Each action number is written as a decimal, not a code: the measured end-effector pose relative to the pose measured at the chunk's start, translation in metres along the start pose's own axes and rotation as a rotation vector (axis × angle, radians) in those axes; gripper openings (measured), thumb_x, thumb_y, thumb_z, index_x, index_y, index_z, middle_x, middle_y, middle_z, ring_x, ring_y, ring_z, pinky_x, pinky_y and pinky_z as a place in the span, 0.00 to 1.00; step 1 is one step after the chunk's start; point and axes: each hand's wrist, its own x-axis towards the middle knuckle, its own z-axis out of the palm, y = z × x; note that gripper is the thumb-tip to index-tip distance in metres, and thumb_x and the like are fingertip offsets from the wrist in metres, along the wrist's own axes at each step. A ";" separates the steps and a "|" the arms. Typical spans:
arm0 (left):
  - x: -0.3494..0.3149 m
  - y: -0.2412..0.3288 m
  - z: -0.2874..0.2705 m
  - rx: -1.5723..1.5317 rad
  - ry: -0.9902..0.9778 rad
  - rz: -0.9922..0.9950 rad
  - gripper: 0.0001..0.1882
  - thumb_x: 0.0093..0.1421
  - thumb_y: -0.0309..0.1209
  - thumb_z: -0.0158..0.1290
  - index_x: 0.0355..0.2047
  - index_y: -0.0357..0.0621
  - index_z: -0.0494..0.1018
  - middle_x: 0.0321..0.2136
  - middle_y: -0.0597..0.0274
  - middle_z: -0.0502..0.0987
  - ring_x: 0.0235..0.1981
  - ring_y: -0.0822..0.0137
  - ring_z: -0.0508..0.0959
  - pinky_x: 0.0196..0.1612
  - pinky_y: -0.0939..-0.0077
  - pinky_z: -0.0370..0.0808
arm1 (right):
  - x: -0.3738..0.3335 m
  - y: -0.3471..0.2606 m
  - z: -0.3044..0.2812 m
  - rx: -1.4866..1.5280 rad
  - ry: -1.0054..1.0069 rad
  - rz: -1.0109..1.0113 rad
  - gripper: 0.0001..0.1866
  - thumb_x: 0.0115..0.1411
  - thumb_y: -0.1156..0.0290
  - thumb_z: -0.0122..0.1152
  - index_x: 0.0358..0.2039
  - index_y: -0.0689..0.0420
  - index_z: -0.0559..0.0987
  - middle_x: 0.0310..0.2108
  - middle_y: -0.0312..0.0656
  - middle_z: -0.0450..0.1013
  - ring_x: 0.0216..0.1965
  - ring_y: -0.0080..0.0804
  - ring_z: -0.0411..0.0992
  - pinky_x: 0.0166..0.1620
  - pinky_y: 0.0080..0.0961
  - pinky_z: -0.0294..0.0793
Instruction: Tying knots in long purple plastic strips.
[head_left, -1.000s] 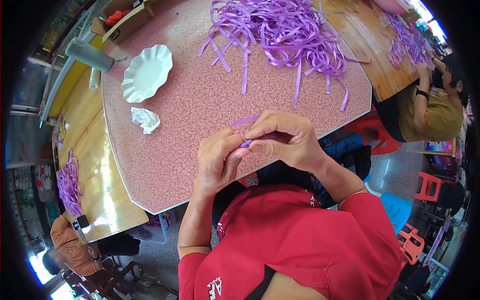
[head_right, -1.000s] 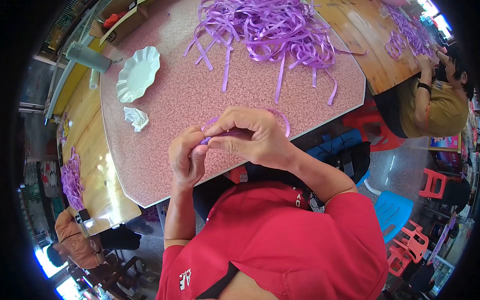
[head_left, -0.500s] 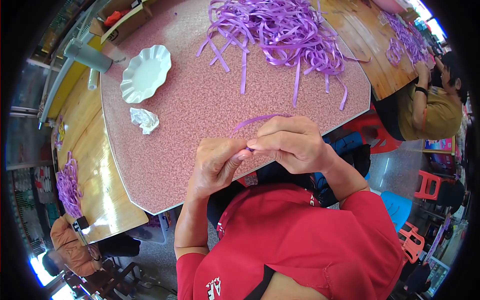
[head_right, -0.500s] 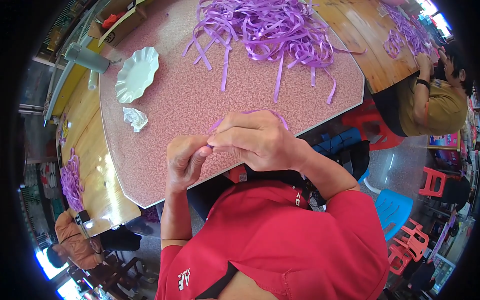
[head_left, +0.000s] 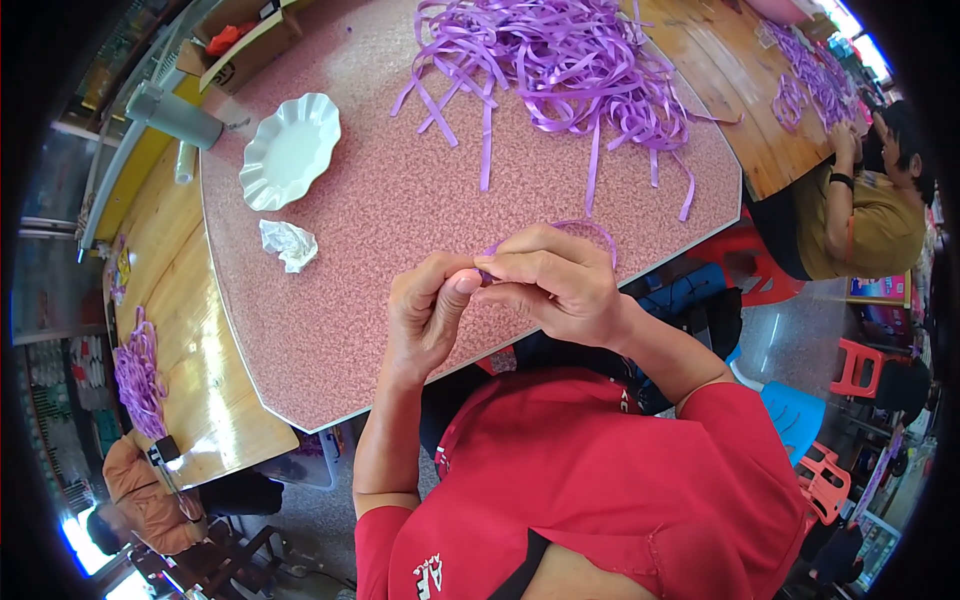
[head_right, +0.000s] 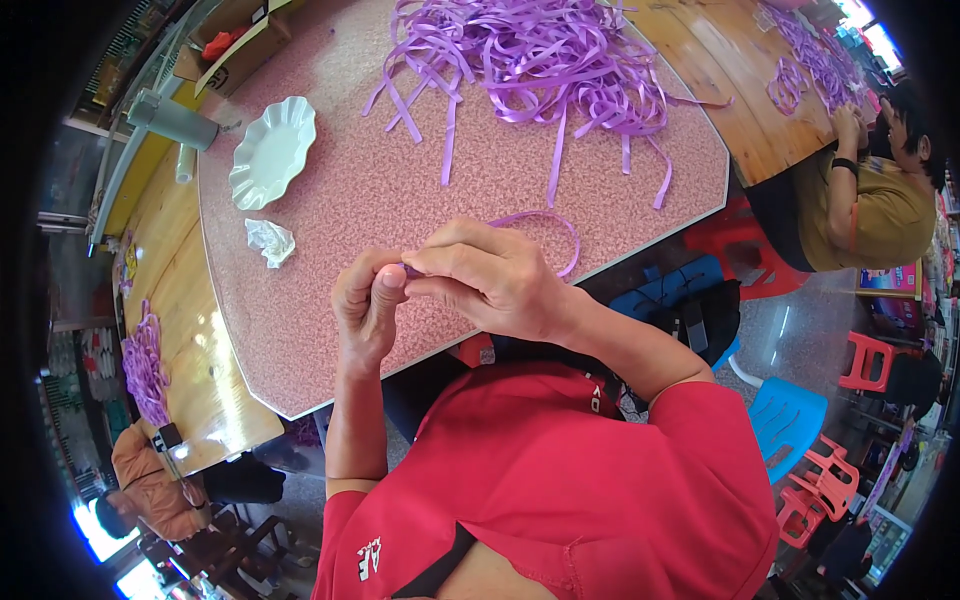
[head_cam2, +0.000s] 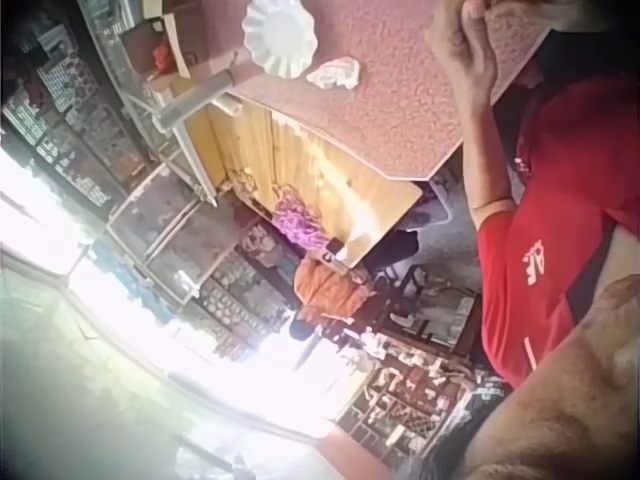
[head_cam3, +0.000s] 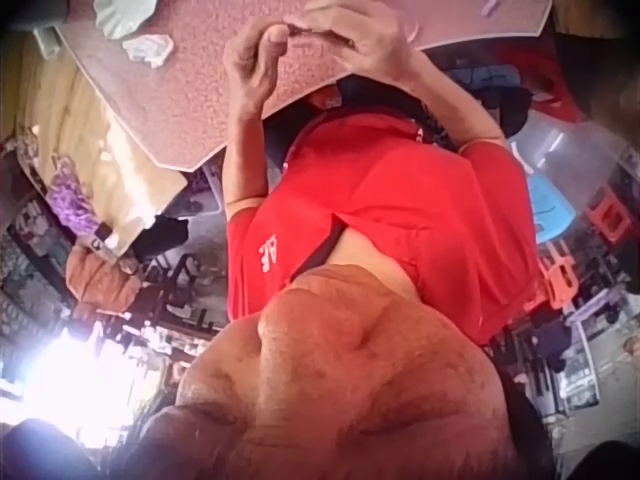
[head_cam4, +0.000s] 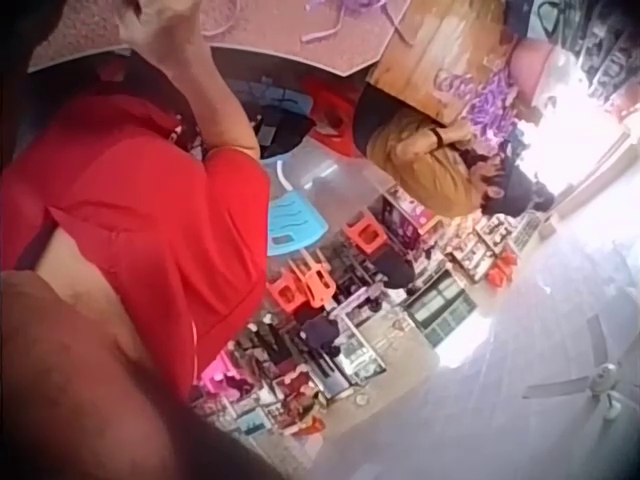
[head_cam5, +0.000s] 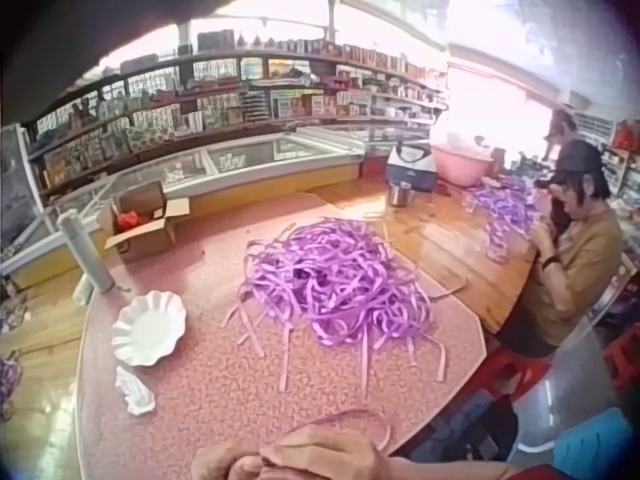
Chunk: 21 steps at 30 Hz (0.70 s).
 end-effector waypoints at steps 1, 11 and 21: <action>0.000 0.000 0.000 0.019 -0.011 0.012 0.12 0.68 0.35 0.53 0.38 0.37 0.77 0.23 0.61 0.75 0.23 0.72 0.72 0.27 0.77 0.69 | 0.001 0.000 -0.001 -0.017 -0.004 0.005 0.12 0.52 0.82 0.70 0.38 0.63 0.81 0.33 0.44 0.77 0.31 0.32 0.77 0.31 0.25 0.76; -0.002 -0.004 0.014 -0.158 -0.026 0.008 0.21 0.73 0.44 0.42 0.40 0.36 0.73 0.28 0.62 0.72 0.25 0.72 0.70 0.29 0.78 0.68 | 0.006 -0.004 -0.004 0.000 0.027 0.120 0.13 0.49 0.83 0.71 0.36 0.61 0.80 0.31 0.41 0.76 0.29 0.26 0.76 0.28 0.20 0.74; -0.007 -0.019 0.019 0.057 0.133 0.191 0.12 0.71 0.35 0.46 0.38 0.38 0.71 0.23 0.60 0.69 0.21 0.68 0.68 0.26 0.74 0.65 | 0.001 0.002 -0.006 -0.038 -0.047 -0.007 0.12 0.50 0.84 0.69 0.37 0.62 0.81 0.33 0.45 0.77 0.30 0.35 0.78 0.30 0.25 0.77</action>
